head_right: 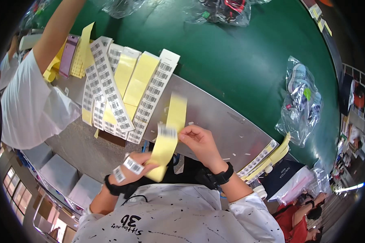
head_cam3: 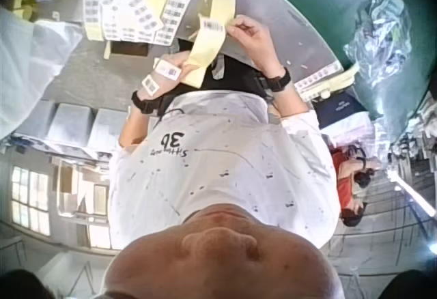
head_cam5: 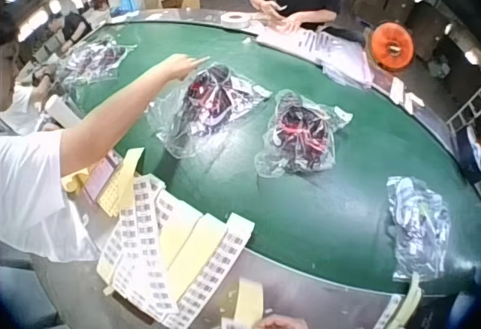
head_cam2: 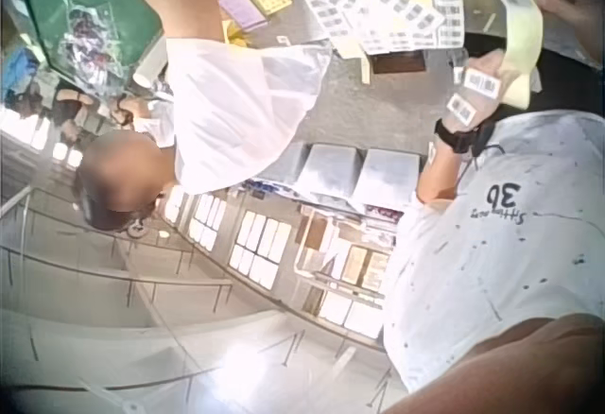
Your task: The person applies barcode stickers to plastic bags containing footwear. They peel individual labels from a sheet and affix them to the packaging of various shoes, including sandals and sneakers, on a green table.
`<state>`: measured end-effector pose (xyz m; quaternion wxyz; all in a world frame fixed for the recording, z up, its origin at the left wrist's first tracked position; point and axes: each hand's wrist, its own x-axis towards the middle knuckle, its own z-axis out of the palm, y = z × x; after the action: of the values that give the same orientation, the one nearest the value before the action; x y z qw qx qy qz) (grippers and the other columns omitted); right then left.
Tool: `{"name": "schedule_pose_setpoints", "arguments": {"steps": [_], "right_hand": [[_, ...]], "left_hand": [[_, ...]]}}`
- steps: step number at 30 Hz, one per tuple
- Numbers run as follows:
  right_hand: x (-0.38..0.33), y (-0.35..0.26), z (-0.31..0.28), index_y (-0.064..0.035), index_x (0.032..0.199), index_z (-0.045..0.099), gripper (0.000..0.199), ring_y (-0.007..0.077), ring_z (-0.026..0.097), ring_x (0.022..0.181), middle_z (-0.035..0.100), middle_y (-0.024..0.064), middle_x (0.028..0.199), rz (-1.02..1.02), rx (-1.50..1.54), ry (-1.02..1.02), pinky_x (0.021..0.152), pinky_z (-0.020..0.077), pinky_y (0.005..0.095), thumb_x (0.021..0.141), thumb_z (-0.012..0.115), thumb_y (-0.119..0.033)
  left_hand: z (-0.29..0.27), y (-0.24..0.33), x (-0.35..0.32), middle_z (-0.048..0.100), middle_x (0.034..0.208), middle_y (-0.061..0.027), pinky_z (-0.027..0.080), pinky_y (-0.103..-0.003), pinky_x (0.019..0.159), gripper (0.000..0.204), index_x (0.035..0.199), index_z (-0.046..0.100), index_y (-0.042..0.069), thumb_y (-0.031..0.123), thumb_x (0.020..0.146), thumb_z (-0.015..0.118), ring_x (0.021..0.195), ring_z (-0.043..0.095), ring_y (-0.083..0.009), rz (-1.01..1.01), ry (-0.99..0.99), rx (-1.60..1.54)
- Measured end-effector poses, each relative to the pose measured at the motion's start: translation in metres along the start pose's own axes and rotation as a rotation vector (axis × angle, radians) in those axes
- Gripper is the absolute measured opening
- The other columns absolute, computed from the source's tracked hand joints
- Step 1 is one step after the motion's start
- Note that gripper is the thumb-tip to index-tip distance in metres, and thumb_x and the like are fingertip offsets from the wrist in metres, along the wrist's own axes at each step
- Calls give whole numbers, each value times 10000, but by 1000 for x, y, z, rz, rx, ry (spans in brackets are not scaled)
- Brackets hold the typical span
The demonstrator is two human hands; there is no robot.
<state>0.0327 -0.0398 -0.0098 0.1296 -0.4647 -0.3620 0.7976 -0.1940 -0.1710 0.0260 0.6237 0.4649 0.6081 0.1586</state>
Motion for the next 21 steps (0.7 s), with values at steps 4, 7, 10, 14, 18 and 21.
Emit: {"name": "schedule_pose_setpoints", "arguments": {"steps": [4,7,10,14,18,21], "right_hand": [[36,2,7,7,1056,633,143,90,603,838,649,21,902,-76,-219,20,802,495,259,942,621,-78],[84,-26,16,13,1127,612,221,113,622,807,650,40,900,-222,-257,117,728,512,257,931,625,-88],[139,-46,20,33,1179,576,313,114,624,743,633,40,862,-305,26,311,608,508,232,900,662,-79],[165,-78,12,21,1144,555,292,68,538,632,591,17,836,-116,-45,185,491,400,196,894,677,-70],[176,-88,8,-10,1038,566,174,38,459,588,554,-14,789,44,-131,-8,450,308,196,906,667,-61],[167,-91,10,-7,967,599,95,33,437,575,537,-25,730,63,-177,25,450,301,196,912,660,-54]], "left_hand": [[-4,-142,-96,681,809,-190,539,-406,631,253,935,691,34,282,889,672,714,673,-352,-557,-29,14],[13,-300,-166,701,966,-208,543,-474,727,324,1000,697,46,344,878,660,877,679,-404,-791,265,258],[6,-379,-170,691,1028,-215,522,-496,821,363,1049,686,51,359,858,676,971,651,-427,-991,426,255],[-8,-432,-127,686,1068,-212,508,-472,885,383,1082,677,40,345,851,681,1010,647,-410,-972,481,235],[-11,-478,-113,635,1245,-188,480,-451,982,473,1236,616,72,359,863,664,1181,589,-359,-1009,192,395],[-20,-471,-87,661,1156,-200,508,-482,905,404,1144,667,60,343,854,656,1071,623,-409,-939,254,459]]}}
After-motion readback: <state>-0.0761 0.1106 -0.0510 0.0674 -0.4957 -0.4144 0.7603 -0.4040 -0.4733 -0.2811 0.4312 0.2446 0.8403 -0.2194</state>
